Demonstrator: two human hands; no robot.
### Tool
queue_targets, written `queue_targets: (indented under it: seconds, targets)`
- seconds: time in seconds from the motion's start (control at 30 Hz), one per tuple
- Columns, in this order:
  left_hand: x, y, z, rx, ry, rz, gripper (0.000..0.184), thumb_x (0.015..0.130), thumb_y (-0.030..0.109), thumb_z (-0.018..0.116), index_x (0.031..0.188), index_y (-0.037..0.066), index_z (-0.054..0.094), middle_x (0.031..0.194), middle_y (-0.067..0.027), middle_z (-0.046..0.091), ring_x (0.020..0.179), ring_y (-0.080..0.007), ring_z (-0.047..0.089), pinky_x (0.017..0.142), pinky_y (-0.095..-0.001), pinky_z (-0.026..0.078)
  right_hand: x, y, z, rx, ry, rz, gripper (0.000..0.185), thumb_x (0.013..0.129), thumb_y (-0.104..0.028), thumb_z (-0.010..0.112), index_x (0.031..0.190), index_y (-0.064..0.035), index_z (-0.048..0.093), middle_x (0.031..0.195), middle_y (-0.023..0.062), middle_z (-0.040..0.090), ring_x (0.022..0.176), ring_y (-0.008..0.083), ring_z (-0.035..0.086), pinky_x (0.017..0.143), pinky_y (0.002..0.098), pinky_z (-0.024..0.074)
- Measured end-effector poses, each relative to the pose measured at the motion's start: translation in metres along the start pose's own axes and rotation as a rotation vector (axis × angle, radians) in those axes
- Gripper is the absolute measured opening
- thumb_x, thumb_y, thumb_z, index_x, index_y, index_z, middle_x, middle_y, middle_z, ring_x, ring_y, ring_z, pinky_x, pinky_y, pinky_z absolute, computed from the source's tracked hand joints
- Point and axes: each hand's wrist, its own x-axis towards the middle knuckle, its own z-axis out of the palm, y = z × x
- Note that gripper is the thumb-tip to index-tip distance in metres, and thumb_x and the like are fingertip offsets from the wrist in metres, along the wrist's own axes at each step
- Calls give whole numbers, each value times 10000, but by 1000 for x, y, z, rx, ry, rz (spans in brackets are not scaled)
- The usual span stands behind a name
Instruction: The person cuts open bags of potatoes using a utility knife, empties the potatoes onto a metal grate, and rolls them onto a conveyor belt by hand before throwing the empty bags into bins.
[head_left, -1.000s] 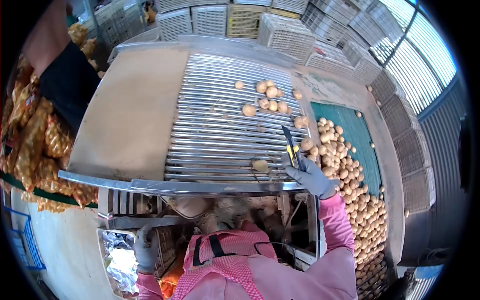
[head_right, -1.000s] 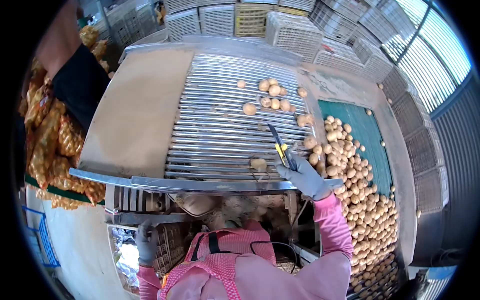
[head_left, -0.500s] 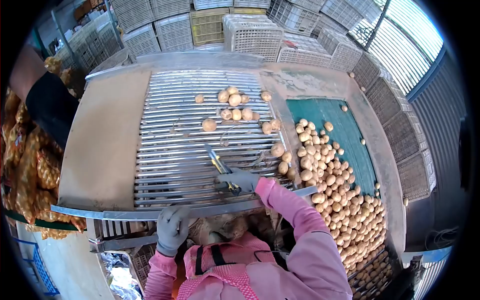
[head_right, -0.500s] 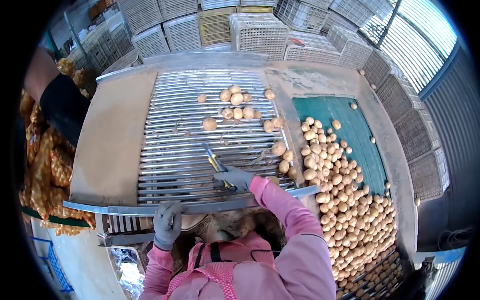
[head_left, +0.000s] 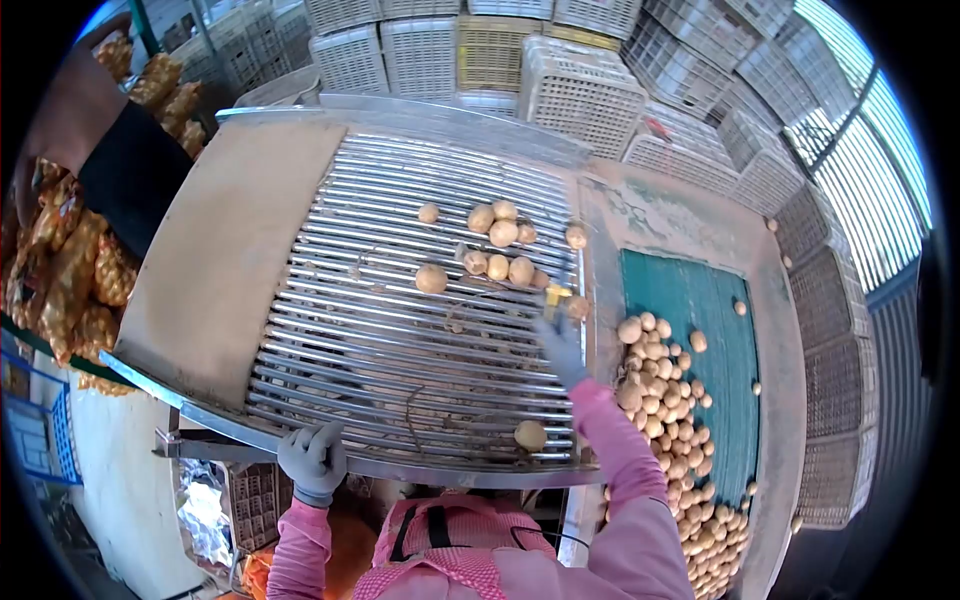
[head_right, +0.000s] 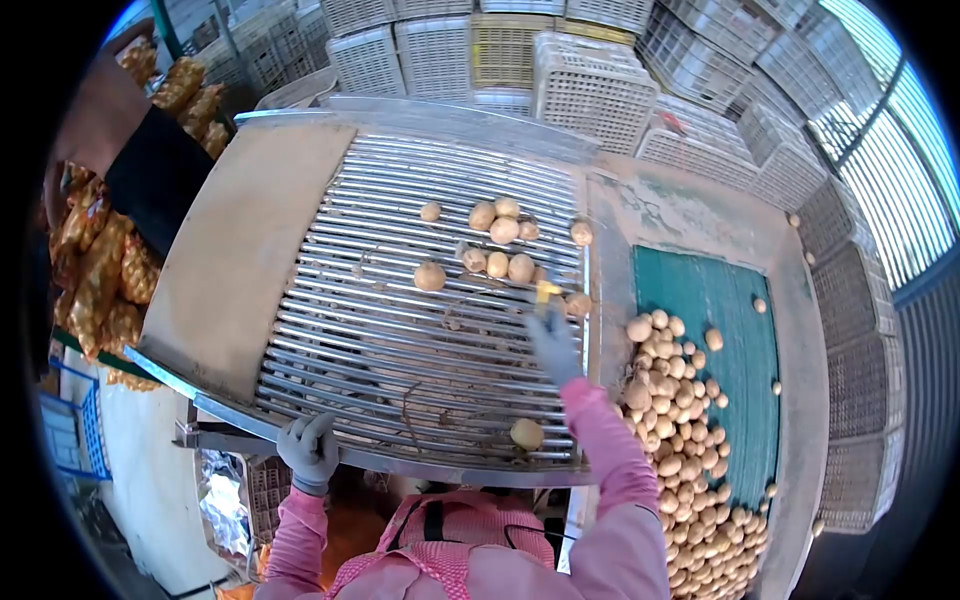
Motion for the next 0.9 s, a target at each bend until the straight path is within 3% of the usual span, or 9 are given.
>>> queue_targets:
  seconds: [0.23, 0.33, 0.4, 0.5, 0.57, 0.63, 0.73, 0.83, 0.9]
  targets:
    - [-7, -4, 3, 98, -31, -24, 249, 621, 26, 573, 831, 152, 620, 617, -10, 486, 495, -225, 496, 509, -342, 404, 56, 12, 196, 60, -566, 74, 407, 838, -350, 604, 1117, -55, 574, 887, 38, 582, 798, 142, 528, 751, 302, 436]
    - [-3, -1, 3, 91, -15, -45, 211, 611, 9, 553, 776, 123, 617, 618, -23, 510, 503, -229, 486, 523, -343, 396, 97, 53, 180, 179, -350, 28, 383, 869, -249, 584, 1203, -65, 558, 938, 4, 573, 823, 116, 524, 742, 272, 441]
    - [-2, -3, 3, 108, -16, -43, 235, 598, 22, 550, 792, 138, 614, 611, -16, 488, 494, -227, 481, 520, -343, 393, 124, 58, 133, 619, -302, 264, 282, 865, -232, 603, 1103, -82, 574, 906, -23, 529, 808, 77, 526, 680, 219, 451]
    - [-5, -4, 4, 110, -34, -54, 250, 586, 37, 535, 796, 152, 604, 619, -6, 485, 499, -226, 491, 517, -342, 386, 144, 64, 48, 646, 44, -52, 176, 863, -234, 626, 961, -96, 575, 776, -17, 511, 666, 79, 498, 517, 236, 423]
    - [-4, -6, 6, 76, -12, -42, 238, 590, 39, 528, 790, 150, 594, 643, -4, 511, 516, -225, 502, 520, -341, 387, 147, 58, -11, 820, 342, 97, 182, 859, -207, 631, 978, -84, 570, 777, -14, 526, 649, 97, 498, 506, 254, 426]
    - [-1, -4, 6, 73, -15, -39, 232, 591, 41, 525, 789, 146, 586, 659, -8, 529, 522, -225, 504, 525, -341, 390, 148, 61, -63, 600, 596, 20, 205, 861, -197, 630, 1008, -71, 562, 787, -14, 536, 652, 99, 498, 514, 258, 424]
    - [-3, -6, 6, 82, 5, -27, 241, 583, 33, 520, 789, 141, 583, 649, -19, 518, 521, -235, 504, 532, -341, 392, 139, 57, -94, 233, 489, -191, 292, 879, -143, 587, 1152, -62, 522, 937, 35, 584, 792, 129, 576, 666, 245, 491]
    - [-5, -6, 3, 103, -39, -37, 255, 575, 35, 518, 799, 136, 589, 646, -22, 506, 516, -236, 501, 528, -343, 392, 136, 29, -67, -427, -97, 14, 344, 837, -196, 639, 1153, -79, 571, 918, 69, 635, 773, 168, 602, 712, 256, 475]
    - [-8, -8, 0, 104, -74, -55, 271, 571, 45, 524, 815, 133, 599, 644, -24, 497, 512, -233, 498, 522, -344, 393, 124, -16, -31, -838, -381, -495, 317, 803, -202, 657, 1096, -97, 601, 828, 129, 628, 759, 249, 609, 698, 300, 479]
